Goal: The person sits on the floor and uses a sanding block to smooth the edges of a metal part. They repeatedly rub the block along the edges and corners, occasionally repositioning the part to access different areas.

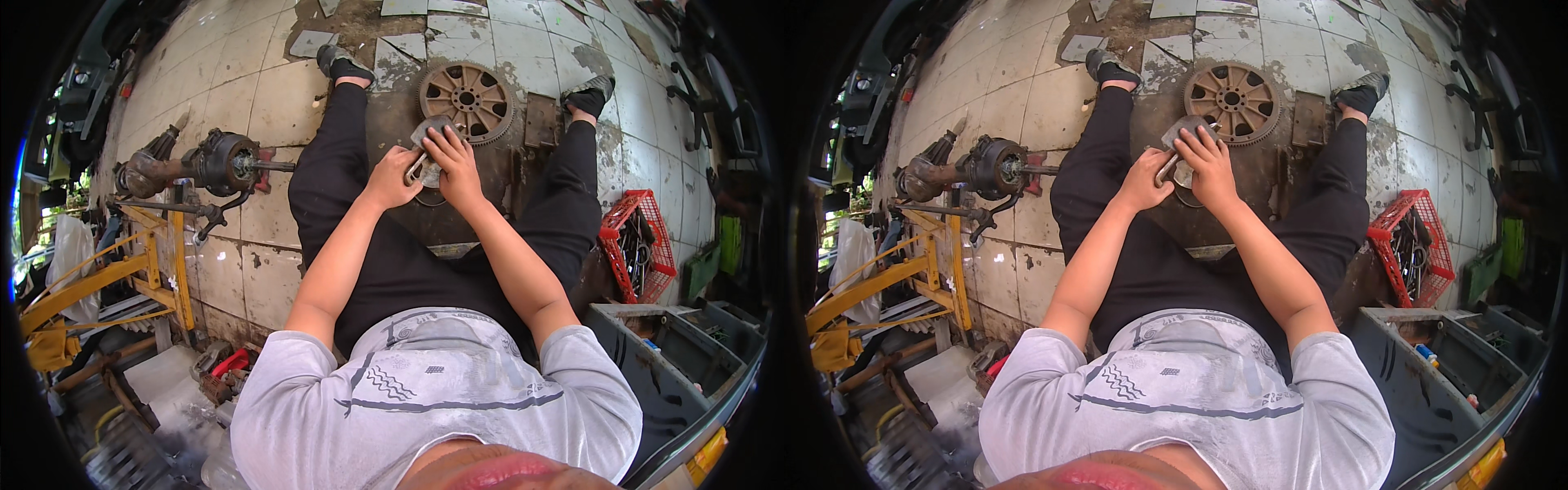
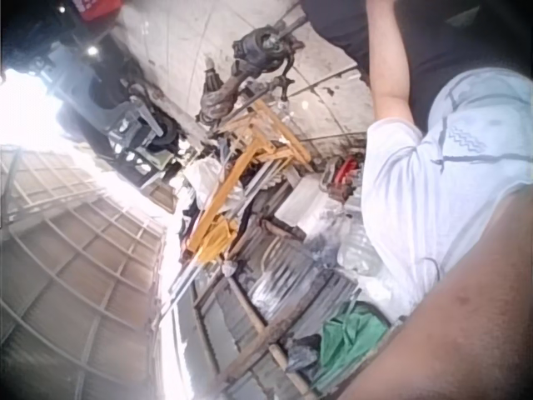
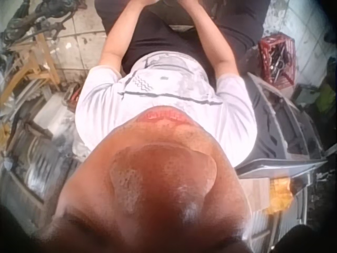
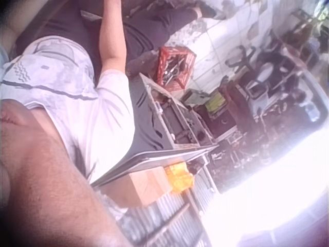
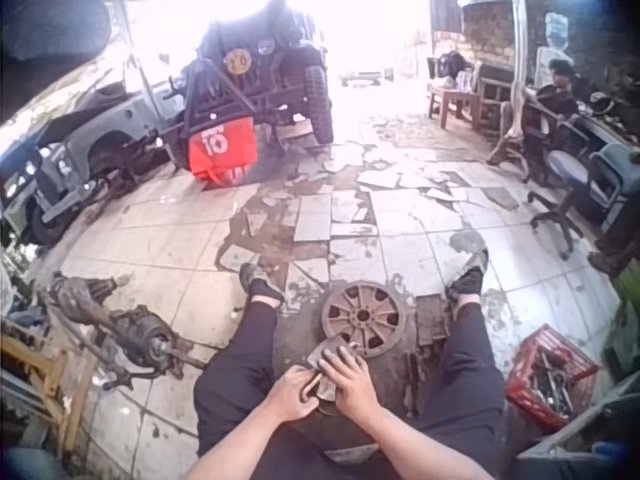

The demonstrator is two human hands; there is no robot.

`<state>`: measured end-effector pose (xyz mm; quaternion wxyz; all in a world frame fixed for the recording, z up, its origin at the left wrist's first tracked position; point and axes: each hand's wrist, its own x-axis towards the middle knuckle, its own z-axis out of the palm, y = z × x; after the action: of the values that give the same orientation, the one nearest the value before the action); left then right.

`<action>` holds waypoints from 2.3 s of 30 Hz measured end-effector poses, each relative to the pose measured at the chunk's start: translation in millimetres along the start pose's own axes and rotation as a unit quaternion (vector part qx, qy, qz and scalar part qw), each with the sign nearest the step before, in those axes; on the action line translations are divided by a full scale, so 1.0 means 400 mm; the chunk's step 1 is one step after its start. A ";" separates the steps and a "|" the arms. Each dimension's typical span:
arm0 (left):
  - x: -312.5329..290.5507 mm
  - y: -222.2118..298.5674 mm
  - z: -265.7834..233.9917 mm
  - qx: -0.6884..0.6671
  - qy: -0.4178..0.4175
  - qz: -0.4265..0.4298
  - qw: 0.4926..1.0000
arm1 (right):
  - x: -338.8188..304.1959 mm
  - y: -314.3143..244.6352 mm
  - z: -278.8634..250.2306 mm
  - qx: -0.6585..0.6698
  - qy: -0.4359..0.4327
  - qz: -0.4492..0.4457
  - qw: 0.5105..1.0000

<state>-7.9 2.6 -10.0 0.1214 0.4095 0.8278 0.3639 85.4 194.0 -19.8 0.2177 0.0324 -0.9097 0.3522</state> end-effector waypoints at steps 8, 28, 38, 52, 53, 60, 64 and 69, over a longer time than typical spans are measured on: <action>-0.003 -0.016 -0.002 0.009 -0.002 0.025 1.000 | 0.012 0.005 0.002 0.036 0.039 0.021 0.998; 0.001 -0.006 0.004 0.013 0.019 0.025 0.999 | 0.016 -0.008 -0.005 -0.033 0.031 -0.020 0.999; 0.005 -0.012 -0.002 0.023 -0.003 0.023 0.999 | -0.015 -0.005 -0.006 -0.024 0.010 -0.029 0.999; -0.026 -0.049 0.033 0.050 0.005 0.043 0.998 | -0.017 -0.076 -0.027 0.007 -0.033 -0.106 0.994; -0.009 -0.031 0.014 0.055 -0.024 0.028 0.998 | -0.002 -0.035 -0.018 -0.006 -0.008 -0.052 0.999; -0.039 -0.060 0.049 0.008 0.024 0.000 1.000 | -0.037 -0.089 -0.025 0.018 -0.047 -0.094 0.994; 0.000 -0.026 0.006 0.046 -0.013 0.028 0.998 | 0.021 0.002 -0.012 -0.028 0.028 0.005 0.999; -0.032 -0.048 0.030 0.019 0.058 0.031 0.998 | -0.046 -0.095 -0.021 0.032 -0.051 -0.105 0.993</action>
<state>-5.1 -8.9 -33.2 0.0538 0.4152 0.8272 0.3747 113.0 169.2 1.8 0.2053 0.1531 -0.8993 0.3545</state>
